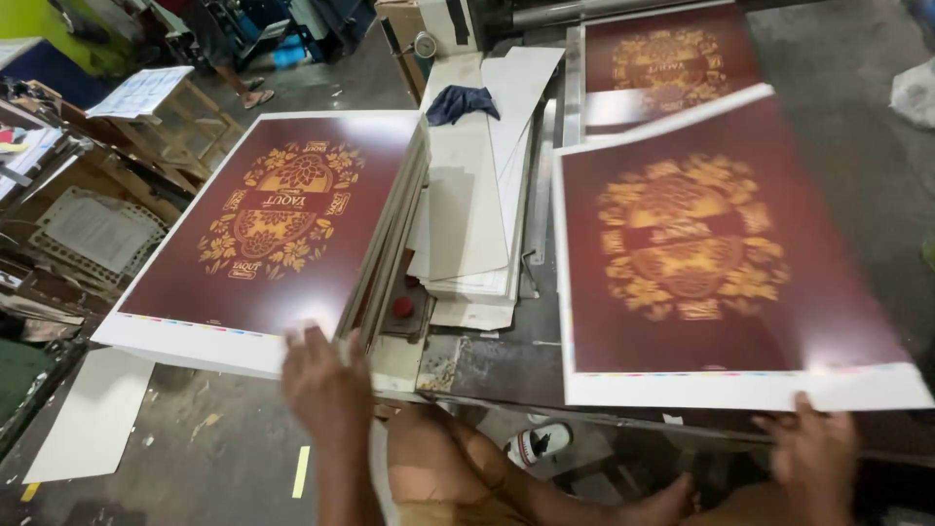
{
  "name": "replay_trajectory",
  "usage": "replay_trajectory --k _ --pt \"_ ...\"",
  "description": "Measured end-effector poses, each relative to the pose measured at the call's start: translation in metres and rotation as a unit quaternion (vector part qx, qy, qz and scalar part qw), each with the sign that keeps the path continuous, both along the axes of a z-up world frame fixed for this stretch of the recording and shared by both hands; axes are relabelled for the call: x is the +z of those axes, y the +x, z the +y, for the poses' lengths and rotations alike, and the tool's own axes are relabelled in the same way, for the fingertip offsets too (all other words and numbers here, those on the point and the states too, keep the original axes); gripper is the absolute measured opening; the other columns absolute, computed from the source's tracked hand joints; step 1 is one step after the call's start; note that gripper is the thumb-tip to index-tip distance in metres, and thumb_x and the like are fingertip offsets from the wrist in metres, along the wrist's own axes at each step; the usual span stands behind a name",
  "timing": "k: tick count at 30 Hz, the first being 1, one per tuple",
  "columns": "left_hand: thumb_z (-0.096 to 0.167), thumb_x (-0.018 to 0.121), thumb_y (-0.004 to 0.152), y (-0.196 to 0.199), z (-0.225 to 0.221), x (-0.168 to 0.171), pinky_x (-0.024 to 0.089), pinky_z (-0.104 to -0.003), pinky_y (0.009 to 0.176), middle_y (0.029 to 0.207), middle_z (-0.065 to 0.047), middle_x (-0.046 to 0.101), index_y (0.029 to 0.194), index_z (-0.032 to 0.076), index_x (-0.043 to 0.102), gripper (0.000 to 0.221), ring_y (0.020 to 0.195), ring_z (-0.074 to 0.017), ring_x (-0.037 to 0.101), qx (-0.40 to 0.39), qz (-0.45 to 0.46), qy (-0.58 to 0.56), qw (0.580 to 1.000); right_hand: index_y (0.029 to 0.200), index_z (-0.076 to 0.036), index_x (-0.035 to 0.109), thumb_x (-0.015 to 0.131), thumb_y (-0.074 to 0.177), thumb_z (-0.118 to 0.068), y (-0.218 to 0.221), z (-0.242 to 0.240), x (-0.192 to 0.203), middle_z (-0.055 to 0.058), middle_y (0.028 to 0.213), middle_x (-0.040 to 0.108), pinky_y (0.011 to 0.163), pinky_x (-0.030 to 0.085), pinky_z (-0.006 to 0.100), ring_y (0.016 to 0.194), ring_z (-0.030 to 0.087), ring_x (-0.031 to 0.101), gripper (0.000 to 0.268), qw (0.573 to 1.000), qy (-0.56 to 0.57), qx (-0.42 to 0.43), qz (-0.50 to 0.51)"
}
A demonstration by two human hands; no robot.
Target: The person feeds printed paper sheets one by one onto a machine conveyor belt.
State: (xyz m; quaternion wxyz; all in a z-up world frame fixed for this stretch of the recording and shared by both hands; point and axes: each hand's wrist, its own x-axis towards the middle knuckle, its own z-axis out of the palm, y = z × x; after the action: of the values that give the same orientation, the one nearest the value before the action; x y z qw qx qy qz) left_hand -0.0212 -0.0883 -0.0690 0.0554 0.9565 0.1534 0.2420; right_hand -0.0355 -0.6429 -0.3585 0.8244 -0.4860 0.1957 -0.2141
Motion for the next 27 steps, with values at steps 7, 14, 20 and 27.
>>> replay_trajectory --k 7,14,20,27 --pt "0.052 0.049 0.104 -0.012 0.053 -0.024 0.039 -0.054 0.110 0.150 -0.026 0.054 0.142 -0.006 0.056 0.070 0.143 -0.0394 0.047 0.090 0.041 0.167 0.981 0.139 -0.001 0.047 0.051 0.116 -0.001 -0.013 -0.056 -0.019 0.009 0.116 0.062 0.073 0.057 0.040 0.094 0.022 0.065 0.024 0.995 -0.087 -0.034 0.038" --pt "0.051 0.055 0.102 -0.010 0.069 0.016 0.056 -0.048 0.086 0.129 -0.021 0.070 0.124 -0.004 0.070 0.060 0.115 -0.0337 0.068 0.023 0.102 0.189 0.976 0.143 -0.010 0.047 0.052 0.114 -0.007 0.046 -0.035 0.001 0.010 0.117 0.065 0.066 0.061 0.041 0.089 0.023 0.069 0.030 0.997 -0.048 0.052 0.043" --pt "0.048 0.055 0.104 0.000 0.072 0.042 0.057 -0.051 0.074 0.095 -0.020 0.075 0.091 0.006 0.074 0.048 0.083 -0.0405 0.074 0.013 0.205 0.162 0.965 0.147 -0.009 0.046 0.054 0.115 -0.015 0.147 -0.041 0.030 0.009 0.119 0.067 0.069 0.060 0.041 0.093 0.025 0.070 0.033 0.992 -0.085 0.075 0.053" --pt "0.031 0.051 0.109 0.003 0.079 0.048 0.054 -0.054 0.062 0.074 -0.020 0.071 0.088 0.008 0.068 0.036 0.067 -0.0414 0.072 -0.030 0.124 0.169 0.977 0.156 -0.006 0.028 0.054 0.113 -0.021 0.136 -0.031 0.046 0.019 0.124 0.068 0.074 0.060 0.043 0.102 0.030 0.073 0.052 0.991 -0.043 0.083 0.092"
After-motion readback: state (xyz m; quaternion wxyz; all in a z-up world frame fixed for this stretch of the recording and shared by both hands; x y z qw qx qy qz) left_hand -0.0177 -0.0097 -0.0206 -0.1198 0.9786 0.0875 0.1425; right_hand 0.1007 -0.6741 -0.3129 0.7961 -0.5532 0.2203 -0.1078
